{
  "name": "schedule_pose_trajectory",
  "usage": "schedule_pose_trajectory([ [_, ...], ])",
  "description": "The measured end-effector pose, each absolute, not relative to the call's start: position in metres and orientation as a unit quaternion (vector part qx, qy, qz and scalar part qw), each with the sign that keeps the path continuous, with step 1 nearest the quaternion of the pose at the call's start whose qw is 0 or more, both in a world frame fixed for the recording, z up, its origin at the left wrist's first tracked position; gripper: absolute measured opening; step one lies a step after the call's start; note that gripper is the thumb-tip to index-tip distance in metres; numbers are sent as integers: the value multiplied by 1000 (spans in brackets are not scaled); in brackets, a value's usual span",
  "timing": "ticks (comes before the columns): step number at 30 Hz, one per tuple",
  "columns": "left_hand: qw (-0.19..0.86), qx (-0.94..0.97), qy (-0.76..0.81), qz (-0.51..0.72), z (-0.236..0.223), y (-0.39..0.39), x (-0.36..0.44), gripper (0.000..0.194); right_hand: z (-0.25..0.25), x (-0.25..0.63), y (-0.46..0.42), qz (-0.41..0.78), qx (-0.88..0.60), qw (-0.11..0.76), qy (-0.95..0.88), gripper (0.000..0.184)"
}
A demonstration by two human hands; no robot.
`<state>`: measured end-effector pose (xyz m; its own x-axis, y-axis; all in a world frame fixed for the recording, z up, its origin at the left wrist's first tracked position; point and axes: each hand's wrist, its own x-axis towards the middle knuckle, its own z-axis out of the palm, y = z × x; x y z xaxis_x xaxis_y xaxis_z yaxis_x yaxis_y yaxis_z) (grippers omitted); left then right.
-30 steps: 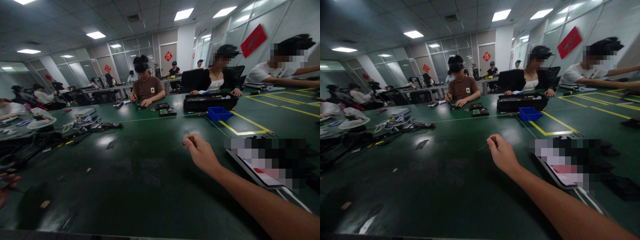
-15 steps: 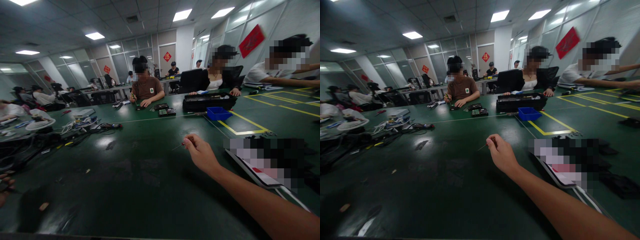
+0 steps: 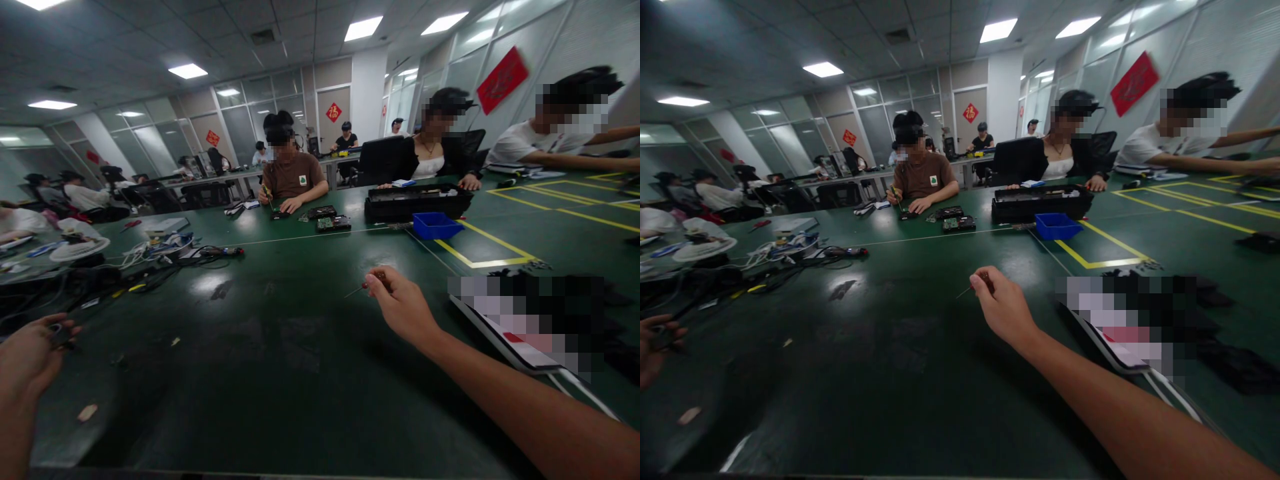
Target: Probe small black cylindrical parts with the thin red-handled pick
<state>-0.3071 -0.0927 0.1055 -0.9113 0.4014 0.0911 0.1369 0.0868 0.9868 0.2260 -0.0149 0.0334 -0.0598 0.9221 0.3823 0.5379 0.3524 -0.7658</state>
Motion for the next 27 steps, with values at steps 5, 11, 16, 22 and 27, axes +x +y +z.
schedule_pose_trajectory([
  [5,227,271,727,589,97,-49,-259,31,32,226,-14,222,-528,437,-694,29],
  [11,309,481,655,493,79,-12,-152,33,26,228,-11,247,-521,450,-682,29],
  [16,349,605,595,398,66,3,-60,26,30,228,-12,248,-512,437,-697,27],
  [22,336,706,555,284,29,7,11,48,32,229,-15,237,-510,454,-691,27],
  [27,268,765,502,302,7,5,27,37,30,230,-13,309,-481,527,-629,25],
])
